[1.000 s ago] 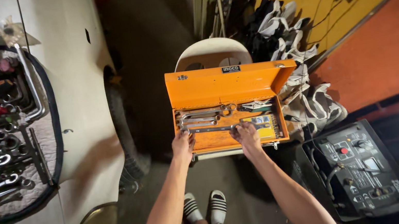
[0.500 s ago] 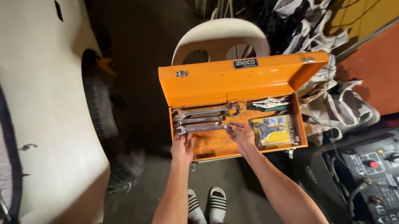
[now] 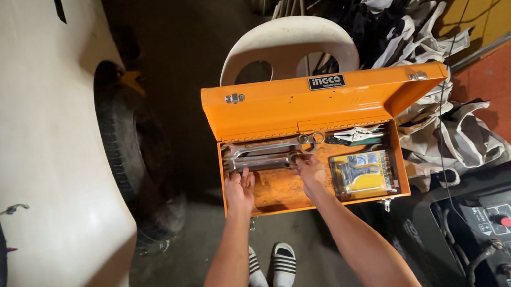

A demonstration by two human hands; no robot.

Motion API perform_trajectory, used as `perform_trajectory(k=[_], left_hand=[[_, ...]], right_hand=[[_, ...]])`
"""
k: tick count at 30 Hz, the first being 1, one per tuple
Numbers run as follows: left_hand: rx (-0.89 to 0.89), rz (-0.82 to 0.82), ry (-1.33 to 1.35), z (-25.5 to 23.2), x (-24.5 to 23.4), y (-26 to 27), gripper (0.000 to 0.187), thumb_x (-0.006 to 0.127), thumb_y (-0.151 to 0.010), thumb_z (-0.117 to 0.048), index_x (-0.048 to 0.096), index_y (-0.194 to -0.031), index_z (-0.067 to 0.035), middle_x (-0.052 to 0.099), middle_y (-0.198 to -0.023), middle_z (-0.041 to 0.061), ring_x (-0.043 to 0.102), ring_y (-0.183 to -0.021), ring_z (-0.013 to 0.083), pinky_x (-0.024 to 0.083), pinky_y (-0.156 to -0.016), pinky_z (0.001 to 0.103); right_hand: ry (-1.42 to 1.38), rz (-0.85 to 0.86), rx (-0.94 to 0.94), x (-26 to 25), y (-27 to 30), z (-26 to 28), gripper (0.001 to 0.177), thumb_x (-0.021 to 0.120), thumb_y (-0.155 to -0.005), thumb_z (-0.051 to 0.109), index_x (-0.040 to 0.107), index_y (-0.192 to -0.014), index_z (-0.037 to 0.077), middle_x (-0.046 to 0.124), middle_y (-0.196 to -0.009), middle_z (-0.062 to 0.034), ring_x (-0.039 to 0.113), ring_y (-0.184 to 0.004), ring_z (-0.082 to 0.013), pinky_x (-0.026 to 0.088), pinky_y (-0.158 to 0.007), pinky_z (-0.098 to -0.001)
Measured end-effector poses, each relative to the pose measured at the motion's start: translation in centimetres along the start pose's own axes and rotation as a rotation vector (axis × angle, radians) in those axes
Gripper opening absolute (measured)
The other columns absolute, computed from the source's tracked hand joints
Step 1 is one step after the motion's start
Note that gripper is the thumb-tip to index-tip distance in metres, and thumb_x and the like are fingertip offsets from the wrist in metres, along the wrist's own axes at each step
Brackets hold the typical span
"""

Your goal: The person transfers various hand tools from a circular mat on a car hood into an orange toolbox. They pick up items one by one, including wrenches, pliers, and packaged accessories, and place them inside the toolbox.

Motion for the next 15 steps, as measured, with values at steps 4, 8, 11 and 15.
perform_trajectory(k=[4,8,11,15], left_hand=[[0.017,-0.001,0.053,0.1,-0.4,-0.7,0.067,0.049,-0.094,-0.001,0.032,-0.153,-0.028,0.059,-0.126,-0.005,0.057,-0.129,0.0267,0.047,-0.095,0.044],[0.059,0.047,0.081,0.3,-0.5,-1.8,0.057,0.053,-0.096,0.0,0.037,-0.148,-0.017,0.055,-0.118,0.0,0.058,-0.133,0.0289,0.05,-0.092,0.043],[0.093,0.096,0.069,0.2,-0.6,-2.1,0.049,0.054,-0.097,0.001,0.043,-0.142,-0.016,0.058,-0.119,0.0,0.056,-0.132,0.0292,0.049,-0.091,0.043],[0.07,0.058,0.128,0.3,-0.5,-1.6,0.054,0.052,-0.095,-0.002,0.046,-0.144,-0.025,0.055,-0.127,-0.002,0.057,-0.133,0.0244,0.048,-0.094,0.042]], right_hand=[[0.038,-0.009,-0.015,0.0,-0.7,0.0,0.024,0.061,-0.098,0.001,0.065,-0.122,-0.001,0.074,-0.107,-0.0108,0.075,-0.086,-0.0169,0.055,-0.068,-0.0258],[0.187,-0.03,-0.013,0.4,0.1,1.1,0.028,0.063,-0.097,0.003,0.07,-0.124,0.0,0.076,-0.104,-0.0101,0.072,-0.085,-0.0171,0.054,-0.068,-0.0279],[0.43,-0.067,-0.019,0.0,1.7,2.4,0.033,0.064,-0.095,0.007,0.072,-0.127,0.005,0.076,-0.1,-0.0138,0.07,-0.086,-0.0219,0.052,-0.069,-0.0335],[0.634,0.029,-0.387,1.7,3.7,6.2,0.038,0.065,-0.088,0.009,0.072,-0.126,0.008,0.077,-0.109,-0.0128,0.073,-0.101,-0.0229,0.055,-0.085,-0.0348]])
Point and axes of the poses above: each hand's wrist, its own y-axis away from the middle knuckle, its own x-axis out of the palm, z = x × y, the point moved 10 cm from there along -y, towards the middle knuckle
